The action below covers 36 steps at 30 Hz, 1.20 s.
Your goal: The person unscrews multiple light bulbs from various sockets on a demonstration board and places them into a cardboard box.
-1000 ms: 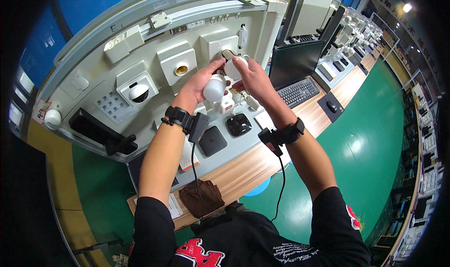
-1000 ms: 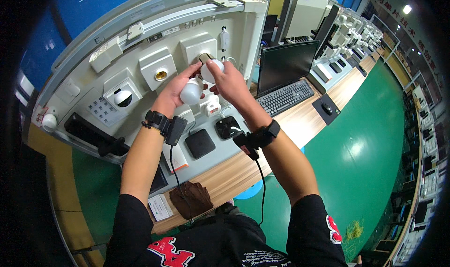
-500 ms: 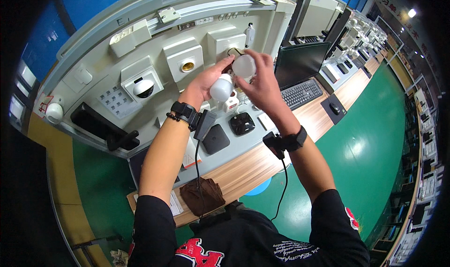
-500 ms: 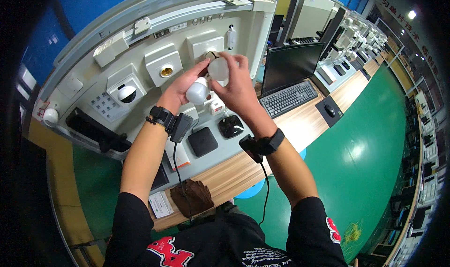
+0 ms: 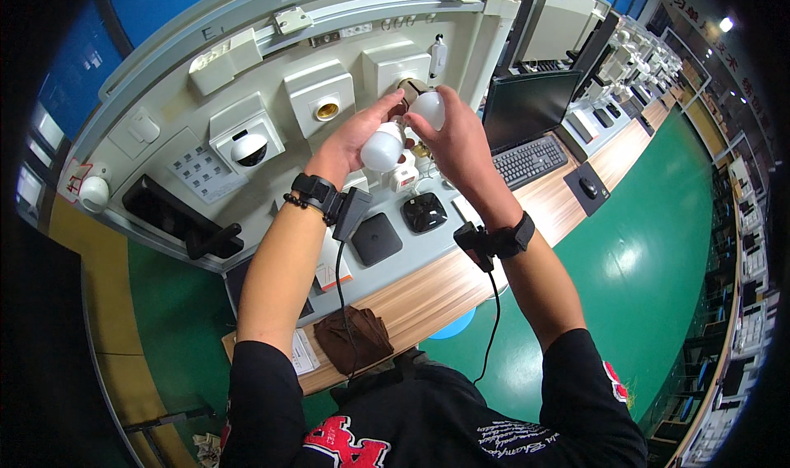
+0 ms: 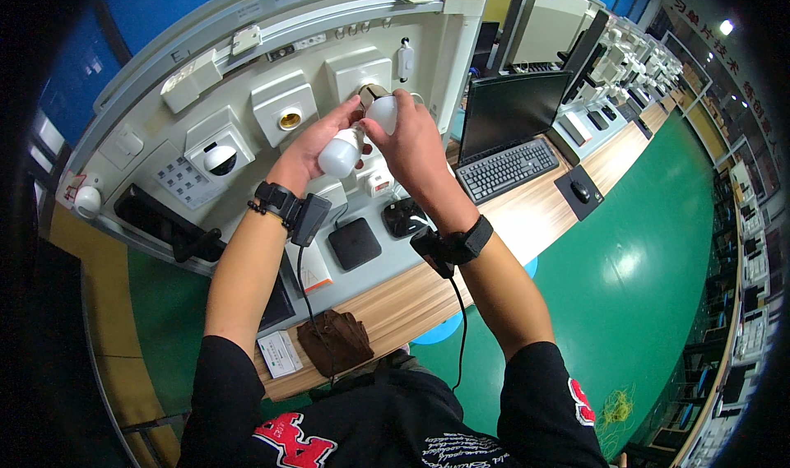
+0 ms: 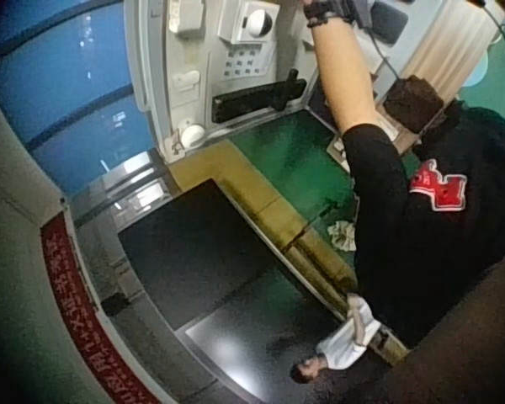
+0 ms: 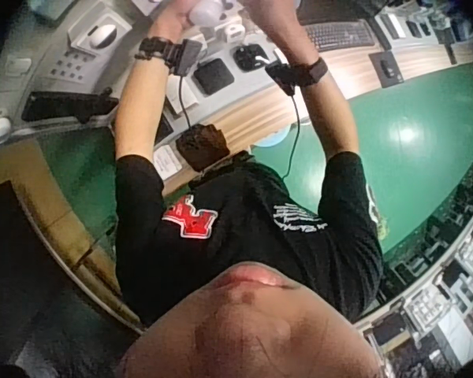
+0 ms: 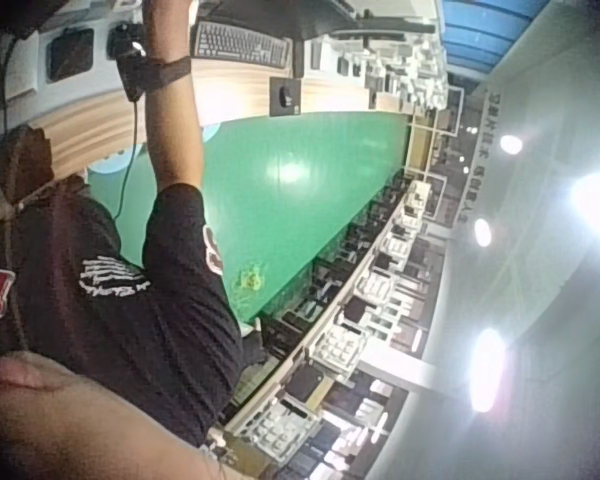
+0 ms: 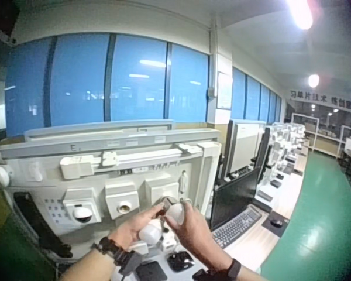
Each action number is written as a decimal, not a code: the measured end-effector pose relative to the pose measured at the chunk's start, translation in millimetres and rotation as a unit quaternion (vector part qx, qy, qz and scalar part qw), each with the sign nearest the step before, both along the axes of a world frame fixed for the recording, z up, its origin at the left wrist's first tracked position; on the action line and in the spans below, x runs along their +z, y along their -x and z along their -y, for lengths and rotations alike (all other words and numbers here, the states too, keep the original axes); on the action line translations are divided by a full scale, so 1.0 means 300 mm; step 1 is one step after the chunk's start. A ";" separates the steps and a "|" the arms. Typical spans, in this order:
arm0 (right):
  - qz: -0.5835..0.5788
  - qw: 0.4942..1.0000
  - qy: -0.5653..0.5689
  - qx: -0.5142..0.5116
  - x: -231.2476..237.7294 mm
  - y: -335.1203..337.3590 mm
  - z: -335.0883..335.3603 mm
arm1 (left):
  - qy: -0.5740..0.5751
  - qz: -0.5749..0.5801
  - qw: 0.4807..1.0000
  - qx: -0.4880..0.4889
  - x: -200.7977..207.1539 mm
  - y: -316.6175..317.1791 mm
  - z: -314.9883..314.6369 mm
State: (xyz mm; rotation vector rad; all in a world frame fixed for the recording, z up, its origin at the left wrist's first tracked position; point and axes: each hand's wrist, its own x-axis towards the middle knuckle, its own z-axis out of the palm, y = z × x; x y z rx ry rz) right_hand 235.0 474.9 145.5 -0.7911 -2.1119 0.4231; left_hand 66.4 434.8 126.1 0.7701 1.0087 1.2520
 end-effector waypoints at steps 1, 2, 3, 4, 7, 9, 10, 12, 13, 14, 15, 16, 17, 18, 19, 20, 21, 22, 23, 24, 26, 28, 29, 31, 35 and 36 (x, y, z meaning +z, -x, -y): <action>0.008 1.000 -0.009 -0.009 -0.003 -0.003 0.000 | -0.006 -0.004 1.000 -0.012 0.002 -0.008 -0.006; 0.008 1.000 -0.009 -0.010 -0.007 -0.008 0.001 | -0.011 -0.007 1.000 -0.023 0.004 -0.014 -0.010; 0.012 1.000 0.005 -0.016 0.004 -0.005 0.015 | -0.011 -0.008 1.000 -0.022 0.004 -0.008 -0.011; 0.016 0.999 0.018 -0.022 0.010 -0.003 0.025 | -0.012 -0.011 0.999 -0.034 0.005 -0.001 -0.012; 0.050 0.989 -0.138 -0.020 0.007 -0.008 0.024 | -0.023 0.002 0.999 -0.027 0.013 -0.019 -0.013; 0.062 0.985 -0.160 -0.015 0.012 -0.004 0.021 | -0.034 0.022 0.999 -0.009 0.013 -0.022 -0.014; 0.072 0.981 -0.182 -0.007 0.014 0.000 0.020 | -0.034 0.022 0.999 -0.009 0.008 -0.014 -0.013; 0.078 0.979 -0.186 0.001 0.009 -0.019 0.008 | -0.042 0.045 0.998 -0.018 0.002 0.002 -0.009; 0.015 0.993 -0.104 0.050 0.005 -0.031 0.003 | -0.042 0.045 0.998 -0.017 0.002 0.006 -0.009; -0.048 0.994 -0.021 0.099 -0.001 -0.037 -0.002 | -0.032 0.040 0.998 -0.021 0.002 0.010 -0.010; -0.102 0.987 0.090 0.085 -0.007 -0.037 0.000 | -0.022 0.036 0.999 -0.026 0.004 0.003 -0.012; -0.101 0.987 0.089 0.087 -0.002 -0.043 -0.012 | -0.023 0.037 0.999 -0.024 0.005 -0.005 -0.015; -0.144 0.930 0.317 0.119 0.006 -0.047 -0.028 | -0.012 0.027 1.000 -0.008 0.006 -0.013 -0.017; -0.179 0.819 0.526 0.144 0.018 -0.041 -0.032 | -0.001 0.016 1.000 0.008 0.007 -0.014 -0.020; -0.178 0.818 0.526 0.147 0.017 -0.031 -0.034 | -0.001 0.016 1.000 0.010 0.008 -0.012 -0.019; -0.177 0.821 0.522 0.149 0.015 -0.021 -0.036 | -0.004 0.011 1.000 0.007 0.008 -0.009 -0.018; -0.175 0.823 0.519 0.150 0.010 -0.015 -0.036 | -0.005 0.006 1.000 0.003 0.009 -0.008 -0.015; -0.174 0.823 0.519 0.152 -0.001 -0.013 -0.045 | -0.007 0.001 1.000 0.000 0.009 -0.008 -0.012; -0.140 0.880 0.435 0.126 -0.015 -0.016 -0.057 | -0.007 -0.016 1.000 0.011 0.012 -0.009 -0.014; -0.104 0.927 0.346 0.102 -0.008 -0.006 -0.048 | -0.005 -0.017 1.000 0.015 0.009 0.003 -0.011; -0.045 0.966 0.248 0.050 0.002 -0.004 -0.020 | -0.003 -0.025 1.000 -0.003 0.003 0.023 -0.005; -0.003 0.999 0.042 -0.009 0.005 -0.008 0.004 | -0.011 -0.029 0.999 -0.010 0.002 0.018 -0.004; -0.005 0.998 0.060 -0.007 0.003 -0.007 0.005 | -0.023 -0.030 0.999 -0.014 0.003 0.011 -0.008; 0.013 0.999 -0.029 -0.023 0.002 -0.015 0.025 | -0.037 -0.031 0.998 -0.031 0.005 0.004 -0.010; 0.044 0.990 -0.129 -0.029 0.011 -0.032 0.082 | -0.029 0.004 1.000 -0.009 0.008 -0.023 -0.016; 0.043 0.986 -0.157 -0.023 0.011 -0.042 0.090 | -0.030 0.005 0.999 -0.012 0.003 -0.033 -0.015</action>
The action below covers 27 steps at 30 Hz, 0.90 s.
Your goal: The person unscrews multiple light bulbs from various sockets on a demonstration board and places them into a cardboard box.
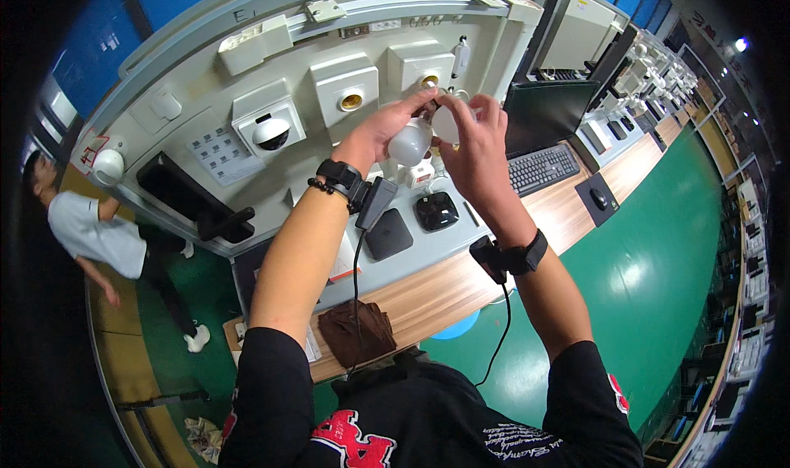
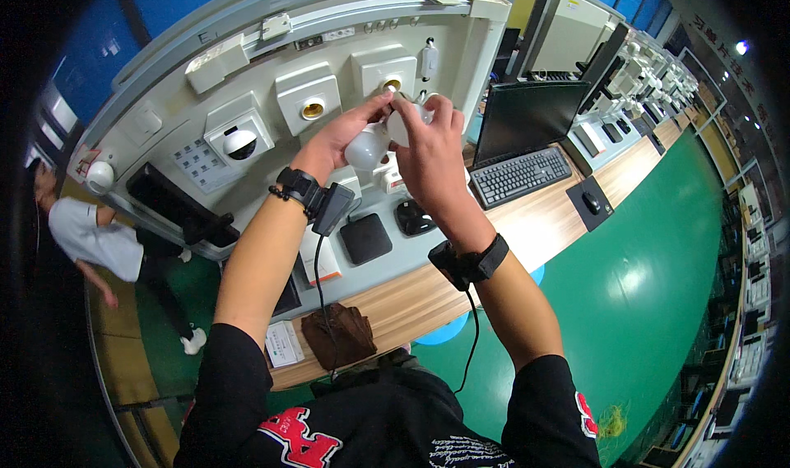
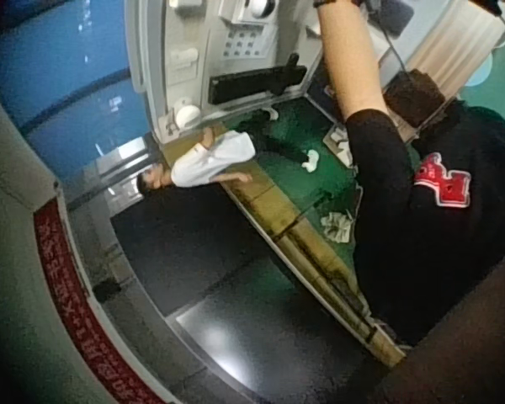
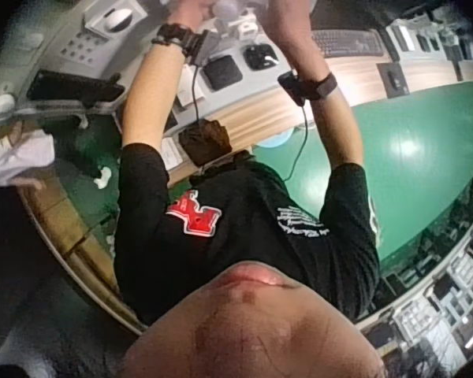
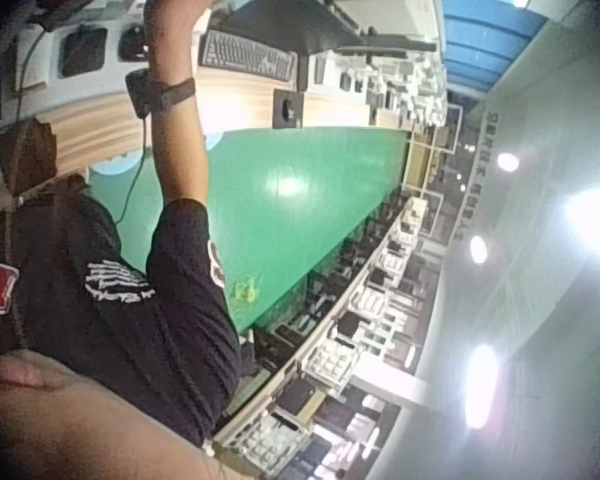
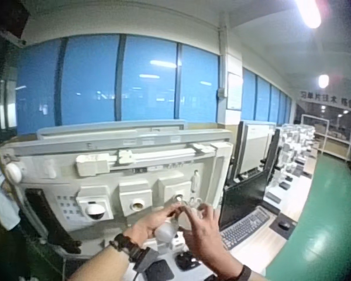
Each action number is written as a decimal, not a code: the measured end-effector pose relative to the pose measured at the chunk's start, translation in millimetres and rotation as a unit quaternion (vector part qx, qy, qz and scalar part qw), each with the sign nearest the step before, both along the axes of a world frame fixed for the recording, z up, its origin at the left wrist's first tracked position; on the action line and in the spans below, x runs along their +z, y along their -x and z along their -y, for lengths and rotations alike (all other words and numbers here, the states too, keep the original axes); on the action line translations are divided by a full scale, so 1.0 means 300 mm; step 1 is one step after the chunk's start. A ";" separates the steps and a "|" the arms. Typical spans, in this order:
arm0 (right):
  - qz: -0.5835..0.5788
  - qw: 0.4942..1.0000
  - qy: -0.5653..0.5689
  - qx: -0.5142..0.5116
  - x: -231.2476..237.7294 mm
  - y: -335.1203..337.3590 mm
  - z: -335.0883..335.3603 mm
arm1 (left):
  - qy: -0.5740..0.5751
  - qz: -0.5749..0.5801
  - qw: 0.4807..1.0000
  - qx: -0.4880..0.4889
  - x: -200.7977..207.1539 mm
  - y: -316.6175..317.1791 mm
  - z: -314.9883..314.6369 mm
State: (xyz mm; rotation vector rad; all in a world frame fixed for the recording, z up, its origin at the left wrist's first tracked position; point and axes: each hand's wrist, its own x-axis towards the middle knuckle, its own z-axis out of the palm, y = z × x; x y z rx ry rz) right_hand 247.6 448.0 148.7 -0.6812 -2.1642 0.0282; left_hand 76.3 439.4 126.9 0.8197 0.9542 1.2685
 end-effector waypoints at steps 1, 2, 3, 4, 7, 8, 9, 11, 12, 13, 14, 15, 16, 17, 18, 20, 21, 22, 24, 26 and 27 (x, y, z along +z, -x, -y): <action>-0.004 1.000 0.007 0.004 -0.009 -0.014 0.003 | -0.006 0.014 1.000 0.001 -0.005 -0.010 0.001; -0.003 1.000 0.006 0.000 -0.015 -0.033 0.013 | -0.013 0.028 1.000 0.001 -0.009 -0.019 0.003; 0.000 1.000 0.020 0.010 -0.022 -0.049 0.036 | 0.001 0.020 0.999 -0.030 -0.044 -0.002 0.014; 0.006 0.999 0.036 0.015 -0.043 -0.075 0.049 | 0.004 0.030 0.999 -0.034 -0.052 -0.034 0.049; 0.003 0.996 0.062 0.062 -0.117 -0.127 0.132 | 0.008 0.095 0.994 -0.062 -0.149 -0.067 0.165; 0.011 0.995 0.076 0.070 -0.145 -0.142 0.174 | 0.020 0.111 0.990 -0.088 -0.225 -0.067 0.202; 0.018 0.993 0.096 0.072 -0.179 -0.168 0.212 | 0.008 0.144 0.987 -0.072 -0.287 -0.110 0.243; 0.026 0.983 0.154 0.098 -0.247 -0.204 0.287 | 0.021 0.127 0.989 -0.079 -0.359 -0.137 0.357; 0.025 0.969 0.205 0.134 -0.281 -0.226 0.318 | 0.061 0.120 0.990 -0.039 -0.399 -0.157 0.426; 0.010 0.955 0.246 0.164 -0.302 -0.242 0.347 | 0.112 0.130 0.985 0.016 -0.400 -0.188 0.486; -0.006 0.939 0.284 0.194 -0.315 -0.255 0.383 | 0.139 0.154 0.977 0.048 -0.425 -0.205 0.547; -0.001 0.926 0.314 0.210 -0.353 -0.265 0.415 | 0.145 0.148 0.975 0.079 -0.468 -0.207 0.617; 0.005 0.910 0.346 0.228 -0.385 -0.267 0.452 | 0.152 0.142 0.972 0.113 -0.494 -0.200 0.694; -0.010 0.864 0.437 0.251 -0.405 -0.271 0.490 | 0.155 0.143 0.968 0.135 -0.513 -0.190 0.773; -0.003 0.860 0.442 0.253 -0.437 -0.284 0.517 | 0.157 0.147 0.965 0.148 -0.521 -0.181 0.842; 0.051 0.801 0.545 0.242 -0.509 -0.296 0.570 | 0.187 0.151 0.952 0.191 -0.584 -0.129 0.999; 0.078 0.793 0.557 0.235 -0.522 -0.299 0.597 | 0.201 0.160 0.936 0.240 -0.613 -0.109 1.087; 0.087 0.788 0.559 0.243 -0.550 -0.307 0.622 | 0.213 0.169 0.917 0.290 -0.622 -0.095 1.172; 0.152 0.737 0.603 0.264 -0.640 -0.315 0.677 | 0.177 0.235 0.897 0.330 -0.631 -0.062 1.350; 0.174 0.719 0.613 0.278 -0.727 -0.313 0.751 | 0.242 0.199 0.823 0.474 -0.652 -0.021 1.515; 0.208 0.722 0.595 0.285 -0.761 -0.308 0.784 | 0.219 0.209 0.824 0.478 -0.671 0.007 1.603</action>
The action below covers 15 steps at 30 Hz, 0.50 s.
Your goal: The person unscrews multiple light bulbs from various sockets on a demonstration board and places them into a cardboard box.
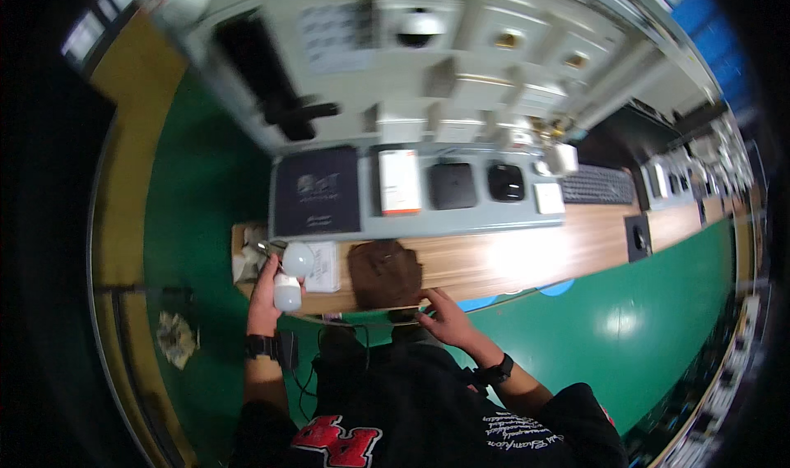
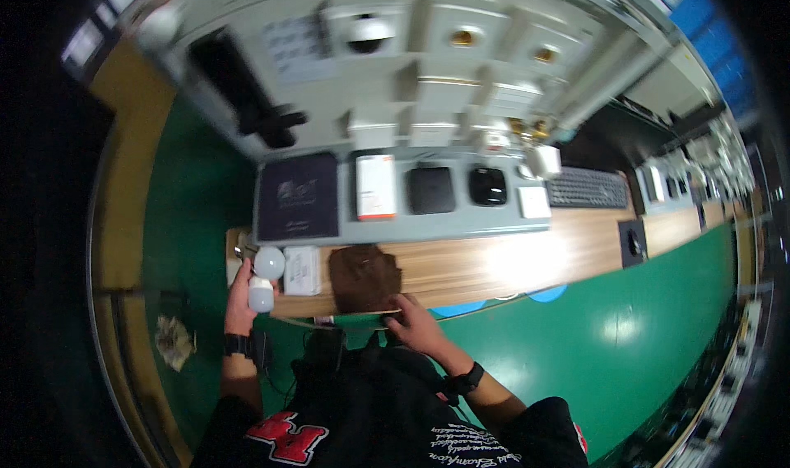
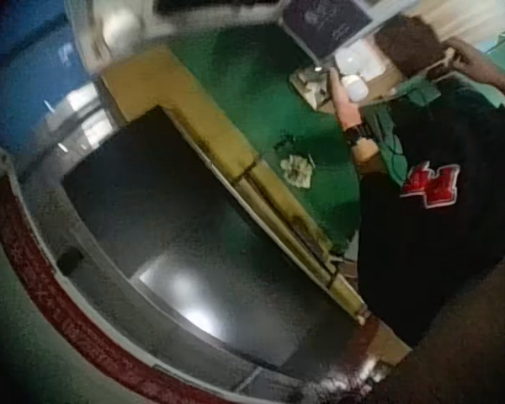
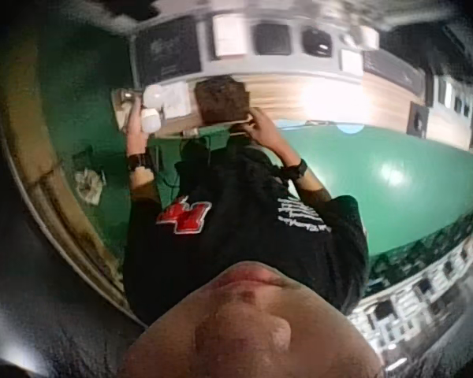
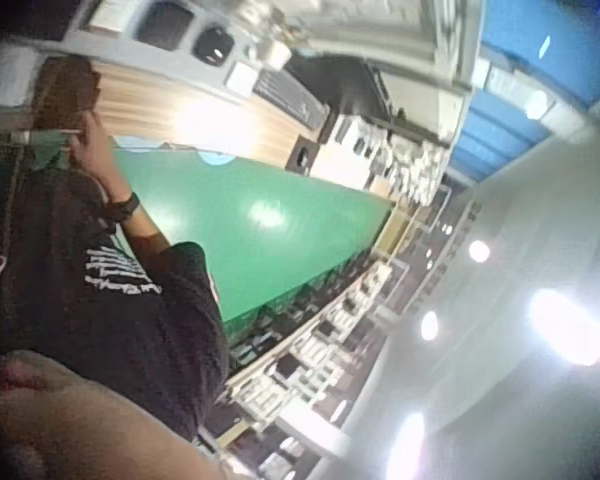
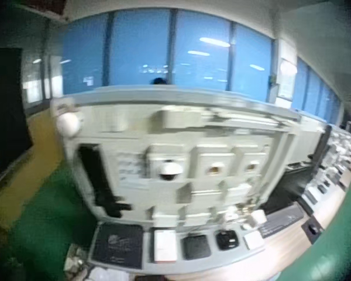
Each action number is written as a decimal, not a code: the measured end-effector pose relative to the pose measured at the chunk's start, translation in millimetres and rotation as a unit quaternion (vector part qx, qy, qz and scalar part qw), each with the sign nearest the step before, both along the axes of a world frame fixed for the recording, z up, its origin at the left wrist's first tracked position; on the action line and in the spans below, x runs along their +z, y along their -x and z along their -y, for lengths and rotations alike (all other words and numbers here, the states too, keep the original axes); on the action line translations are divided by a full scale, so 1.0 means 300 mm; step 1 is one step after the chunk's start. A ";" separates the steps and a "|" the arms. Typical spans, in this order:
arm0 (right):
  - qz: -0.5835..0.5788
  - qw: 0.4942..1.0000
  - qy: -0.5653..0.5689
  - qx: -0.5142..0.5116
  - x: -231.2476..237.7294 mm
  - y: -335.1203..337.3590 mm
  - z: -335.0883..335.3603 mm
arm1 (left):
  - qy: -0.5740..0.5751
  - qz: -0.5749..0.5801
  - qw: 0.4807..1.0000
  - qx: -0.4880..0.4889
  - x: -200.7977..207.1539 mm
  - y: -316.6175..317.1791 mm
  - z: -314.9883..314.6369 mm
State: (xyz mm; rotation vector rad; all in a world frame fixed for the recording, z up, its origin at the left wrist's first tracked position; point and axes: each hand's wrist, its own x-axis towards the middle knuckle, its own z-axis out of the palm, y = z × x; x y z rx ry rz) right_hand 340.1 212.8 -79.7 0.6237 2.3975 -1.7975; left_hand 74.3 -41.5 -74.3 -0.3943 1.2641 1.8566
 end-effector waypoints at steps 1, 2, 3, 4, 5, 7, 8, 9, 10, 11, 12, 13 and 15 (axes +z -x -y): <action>0.015 0.999 -0.022 0.029 -0.034 0.005 0.030 | -0.022 -0.004 1.000 0.010 -0.019 0.031 0.093; 0.046 0.997 -0.015 0.055 -0.024 0.035 0.067 | -0.001 -0.031 0.999 0.040 -0.016 0.060 0.152; 0.074 0.993 -0.010 0.087 -0.012 0.072 0.091 | 0.027 -0.037 0.996 0.081 -0.039 0.094 0.219; 0.062 0.991 -0.091 0.081 -0.114 0.039 0.125 | 0.045 -0.035 0.995 0.077 -0.068 0.135 0.270; 0.095 0.989 -0.010 0.116 -0.043 0.102 0.172 | 0.092 -0.029 0.992 0.086 -0.146 0.174 0.377; 0.102 0.986 0.023 0.130 -0.073 0.130 0.261 | 0.099 -0.100 0.988 0.059 -0.228 0.251 0.474; 0.125 0.981 0.031 0.146 -0.078 0.161 0.315 | 0.118 -0.108 0.986 0.053 -0.306 0.293 0.559; 0.147 0.976 0.038 0.153 -0.086 0.192 0.384 | 0.134 -0.115 0.983 0.038 -0.391 0.341 0.649; 0.168 0.973 0.022 0.154 -0.109 0.188 0.431 | 0.140 -0.117 0.983 0.035 -0.463 0.364 0.689; 0.177 0.972 0.022 0.152 -0.139 0.193 0.482 | 0.143 -0.118 0.982 0.029 -0.534 0.391 0.728; 0.181 0.971 0.020 0.152 -0.155 0.200 0.531 | 0.145 -0.089 0.985 0.001 -0.608 0.426 0.769; 0.180 0.971 0.016 0.156 -0.172 0.220 0.566 | 0.143 -0.082 0.986 0.005 -0.700 0.450 0.816; 0.194 0.965 0.040 0.169 -0.226 0.237 0.675 | 0.187 -0.091 0.977 -0.035 -0.880 0.490 0.960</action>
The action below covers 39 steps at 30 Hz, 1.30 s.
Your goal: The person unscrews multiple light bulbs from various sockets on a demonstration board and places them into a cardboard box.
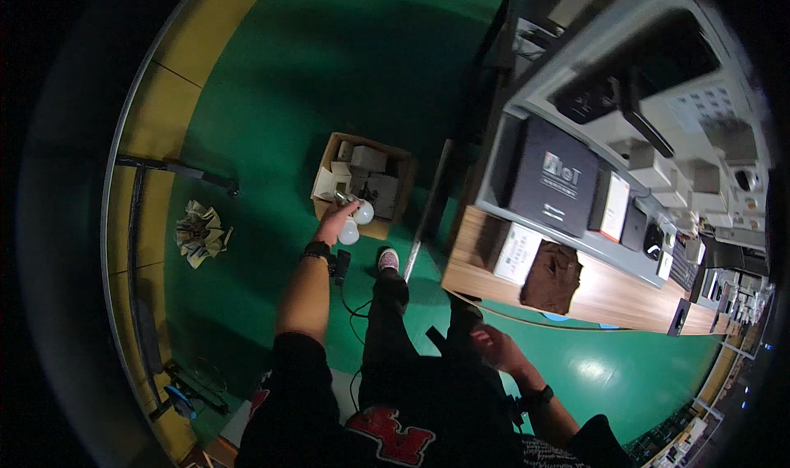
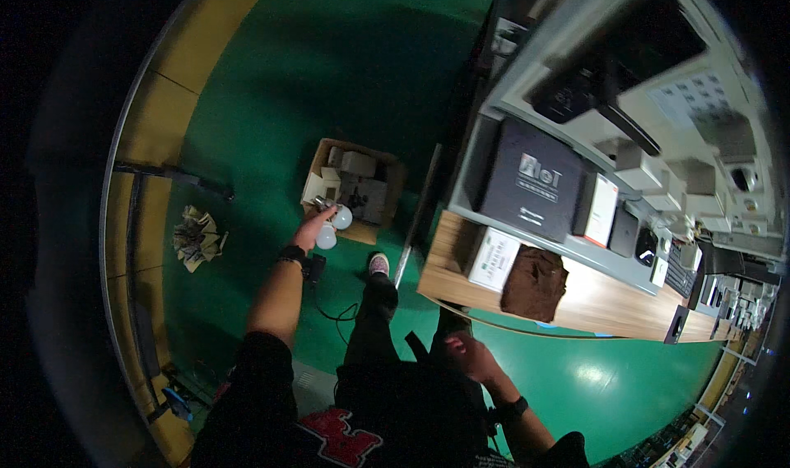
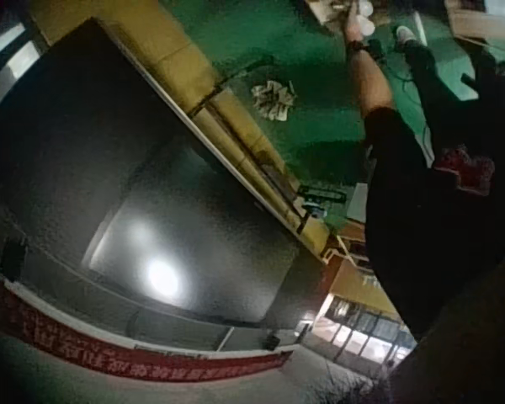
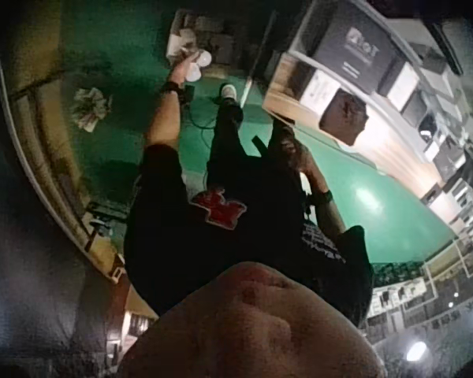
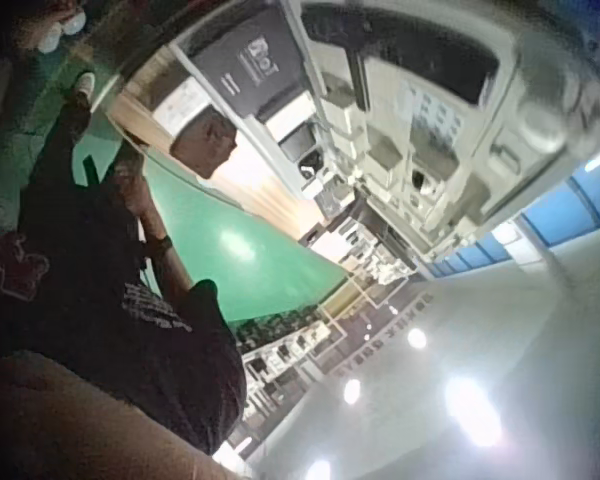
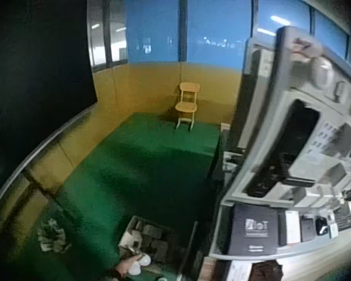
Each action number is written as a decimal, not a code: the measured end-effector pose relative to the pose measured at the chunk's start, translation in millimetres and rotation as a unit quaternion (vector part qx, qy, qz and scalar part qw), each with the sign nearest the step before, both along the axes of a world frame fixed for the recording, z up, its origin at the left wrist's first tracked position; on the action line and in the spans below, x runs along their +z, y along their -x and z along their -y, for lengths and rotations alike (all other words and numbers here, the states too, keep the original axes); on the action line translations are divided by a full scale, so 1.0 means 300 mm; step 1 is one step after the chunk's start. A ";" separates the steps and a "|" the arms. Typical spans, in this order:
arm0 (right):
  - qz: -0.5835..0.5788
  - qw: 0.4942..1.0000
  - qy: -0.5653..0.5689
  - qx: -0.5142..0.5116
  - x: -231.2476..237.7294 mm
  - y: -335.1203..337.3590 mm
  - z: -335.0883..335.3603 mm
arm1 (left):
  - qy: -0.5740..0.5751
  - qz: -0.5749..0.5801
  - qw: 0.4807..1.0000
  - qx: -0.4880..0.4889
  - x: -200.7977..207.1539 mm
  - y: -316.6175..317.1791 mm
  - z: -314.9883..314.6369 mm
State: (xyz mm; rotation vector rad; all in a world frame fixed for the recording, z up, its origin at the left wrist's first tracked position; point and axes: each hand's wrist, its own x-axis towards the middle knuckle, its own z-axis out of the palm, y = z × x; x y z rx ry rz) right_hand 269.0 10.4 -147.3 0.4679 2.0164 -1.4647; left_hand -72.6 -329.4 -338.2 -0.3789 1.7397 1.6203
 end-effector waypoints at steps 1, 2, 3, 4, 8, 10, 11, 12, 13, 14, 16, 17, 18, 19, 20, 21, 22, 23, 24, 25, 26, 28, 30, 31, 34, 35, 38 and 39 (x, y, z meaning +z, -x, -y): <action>0.060 0.998 -0.009 0.002 0.007 0.023 0.042 | 0.013 -0.006 1.000 -0.023 -0.058 0.007 -0.003; 0.120 0.993 -0.015 0.007 0.000 0.046 0.086 | 0.005 -0.007 1.000 -0.028 -0.108 0.016 0.010; 0.101 0.995 -0.008 0.005 -0.034 0.058 0.122 | -0.003 0.002 0.999 -0.037 -0.153 0.019 0.008; 0.111 0.994 -0.007 0.005 -0.060 0.094 0.160 | -0.008 0.012 0.999 -0.045 -0.181 0.014 0.010; 0.130 0.988 0.076 -0.042 -0.147 0.214 0.296 | -0.076 0.120 0.987 -0.077 -0.159 -0.065 -0.078; 0.125 0.992 0.027 0.008 -0.187 0.301 0.364 | -0.134 0.100 0.975 -0.148 -0.131 -0.150 -0.064; 0.114 0.993 0.021 0.001 -0.199 0.329 0.389 | -0.128 0.095 0.971 -0.179 -0.117 -0.207 -0.056; 0.118 0.993 0.028 0.001 -0.222 0.341 0.424 | -0.159 0.145 0.958 -0.192 -0.104 -0.249 -0.045; 0.076 0.993 0.001 -0.085 -0.258 0.341 0.456 | -0.206 0.164 0.943 -0.204 -0.076 -0.292 -0.055; 0.033 0.984 -0.028 -0.170 -0.290 0.337 0.478 | -0.253 0.181 0.926 -0.216 -0.049 -0.331 -0.067; 0.035 0.981 0.021 -0.188 -0.335 0.360 0.502 | -0.189 0.229 0.902 -0.314 0.060 -0.327 -0.096; 0.103 0.982 0.033 -0.153 -0.354 0.377 0.511 | -0.176 0.225 0.896 -0.340 0.020 -0.369 -0.074; 0.101 0.982 0.041 -0.152 -0.384 0.390 0.533 | -0.169 0.225 0.898 -0.338 -0.004 -0.387 -0.039; 0.119 0.975 0.095 -0.164 -0.424 0.391 0.548 | -0.177 0.195 0.917 -0.301 -0.025 -0.401 -0.022; 0.136 0.964 0.150 -0.174 -0.468 0.396 0.567 | -0.185 0.164 0.933 -0.262 -0.046 -0.410 0.006; 0.179 0.918 0.215 -0.282 -0.509 0.416 0.607 | -0.184 0.215 0.938 -0.202 -0.045 -0.399 0.048; 0.203 0.894 0.203 -0.344 -0.549 0.441 0.608 | -0.102 0.173 0.955 -0.217 -0.011 -0.359 0.029; 0.201 0.891 0.220 -0.343 -0.630 0.446 0.619 | -0.088 0.159 0.967 -0.177 -0.001 -0.337 0.064; 0.198 0.888 0.230 -0.345 -0.737 0.441 0.615 | -0.081 0.145 0.976 -0.140 -0.012 -0.319 0.088; 0.186 0.913 0.205 -0.301 -0.804 0.454 0.628 | -0.076 0.150 0.976 -0.140 -0.020 -0.313 0.136; 0.174 0.934 0.181 -0.255 -0.872 0.471 0.650 | -0.042 0.145 0.984 -0.094 -0.035 -0.301 0.190; 0.189 0.947 0.127 -0.227 -1.083 0.441 0.645 | -0.017 0.141 0.988 -0.055 -0.093 -0.252 0.204; 0.124 0.988 -0.039 -0.081 -1.308 0.395 0.589 | 0.012 0.156 0.985 -0.065 -0.161 -0.188 0.186; 0.131 0.986 -0.094 -0.033 -1.376 0.439 0.610 | 0.014 0.161 0.984 -0.070 -0.227 -0.164 0.218; 0.167 0.977 -0.109 -0.071 -1.535 0.633 0.693 | 0.015 0.177 0.979 -0.096 -0.456 -0.065 0.336; 0.123 0.976 -0.147 -0.100 -1.618 0.673 0.651 | 0.030 0.170 0.979 -0.108 -0.532 -0.039 0.311; -0.005 0.945 -0.297 -0.140 -1.875 0.743 0.543 | 0.020 0.153 0.978 -0.140 -0.745 0.029 0.251; -0.016 0.936 -0.321 -0.144 -1.946 0.766 0.509 | 0.005 0.137 0.978 -0.155 -0.801 0.039 0.245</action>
